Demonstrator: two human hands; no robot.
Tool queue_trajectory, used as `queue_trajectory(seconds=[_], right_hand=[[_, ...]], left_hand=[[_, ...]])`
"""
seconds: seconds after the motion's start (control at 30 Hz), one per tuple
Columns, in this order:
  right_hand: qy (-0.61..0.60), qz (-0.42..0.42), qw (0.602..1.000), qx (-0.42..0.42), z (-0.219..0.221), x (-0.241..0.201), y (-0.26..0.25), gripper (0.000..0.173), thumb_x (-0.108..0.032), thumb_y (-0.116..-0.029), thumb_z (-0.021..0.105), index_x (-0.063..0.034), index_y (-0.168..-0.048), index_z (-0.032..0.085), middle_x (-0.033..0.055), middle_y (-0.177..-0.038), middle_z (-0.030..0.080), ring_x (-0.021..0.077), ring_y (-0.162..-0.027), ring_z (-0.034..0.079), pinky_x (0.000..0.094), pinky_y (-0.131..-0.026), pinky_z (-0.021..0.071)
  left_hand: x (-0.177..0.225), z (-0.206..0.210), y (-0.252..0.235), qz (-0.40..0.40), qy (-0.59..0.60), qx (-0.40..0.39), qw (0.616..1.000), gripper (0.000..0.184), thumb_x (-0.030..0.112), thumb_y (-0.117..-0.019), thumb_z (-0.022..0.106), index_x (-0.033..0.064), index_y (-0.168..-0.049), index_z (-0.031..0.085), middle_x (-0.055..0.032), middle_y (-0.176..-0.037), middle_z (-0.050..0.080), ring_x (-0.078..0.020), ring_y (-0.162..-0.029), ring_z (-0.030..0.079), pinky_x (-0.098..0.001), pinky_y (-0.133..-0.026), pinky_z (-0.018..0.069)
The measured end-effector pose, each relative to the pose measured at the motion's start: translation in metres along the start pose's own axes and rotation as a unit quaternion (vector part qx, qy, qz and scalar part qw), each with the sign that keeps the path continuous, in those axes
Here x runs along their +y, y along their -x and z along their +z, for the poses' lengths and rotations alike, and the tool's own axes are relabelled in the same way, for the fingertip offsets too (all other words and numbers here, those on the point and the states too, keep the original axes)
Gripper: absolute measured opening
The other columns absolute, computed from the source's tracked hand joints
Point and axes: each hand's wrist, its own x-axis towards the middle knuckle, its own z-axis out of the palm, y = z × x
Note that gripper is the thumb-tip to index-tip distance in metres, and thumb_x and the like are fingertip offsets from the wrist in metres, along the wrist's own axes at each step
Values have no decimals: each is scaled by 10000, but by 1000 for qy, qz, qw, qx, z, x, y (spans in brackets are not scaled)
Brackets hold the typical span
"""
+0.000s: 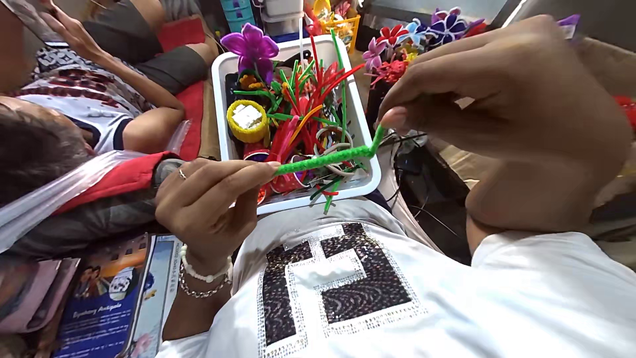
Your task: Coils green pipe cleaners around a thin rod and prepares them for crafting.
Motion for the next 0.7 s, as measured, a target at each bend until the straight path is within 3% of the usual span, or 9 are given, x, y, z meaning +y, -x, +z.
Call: queue_trajectory(seconds=[0.1, 0.2, 0.33, 0.5, 0.7], right_hand=[[-114, -9, 993, -32, 8, 15, -1, 249, -231, -1045, 558, -57, -966, 716, -59, -769, 615, -50, -644, 494, 127, -575, 414], [-237, 2, 969, -73, 21, 26, -1, 236, -212, -1054, 563, -52, -955, 705, -71, -756, 646, -53, -652, 581, 108, -562, 490], [-330, 19, 940, -91, 36, 35, 4, 225, -159, -1067, 523, -24, -978, 680, -58, -768, 628, -44, -660, 571, 113, -577, 485], [-369, 28, 928, -32, 56, 26, 10, 223, -80, -1077, 463, 2, -1197, 632, -31, -814, 612, -36, -659, 554, 122, -594, 492], [-358, 19, 932, 50, 79, 10, 9, 225, -13, -1019, 484, 41, -1167, 644, 19, -818, 625, -9, -665, 562, 130, -592, 495]], left_hand=[[-2, -2, 0, -14, 42, -7, 999, 81, 108, -945, 722, 106, -1005, 776, -9, -950, 733, -93, -891, 662, -260, -779, 506], [-2, -2, 1, -28, 59, -14, 998, 79, 119, -952, 717, 113, -1008, 771, 10, -965, 729, -79, -923, 660, -246, -799, 512], [-2, 0, 1, -47, 49, 6, 998, 77, 99, -947, 722, 101, -1008, 768, 8, -976, 723, -66, -940, 658, -230, -817, 513], [-3, 3, 0, -78, 57, 25, 995, 102, 45, -939, 707, 44, -1031, 751, 0, -1006, 696, -27, -934, 657, -166, -820, 545], [-3, 6, 2, -117, 96, 47, 987, 103, 35, -936, 711, 51, -1032, 746, 45, -1027, 692, 9, -909, 644, -141, -782, 542]])
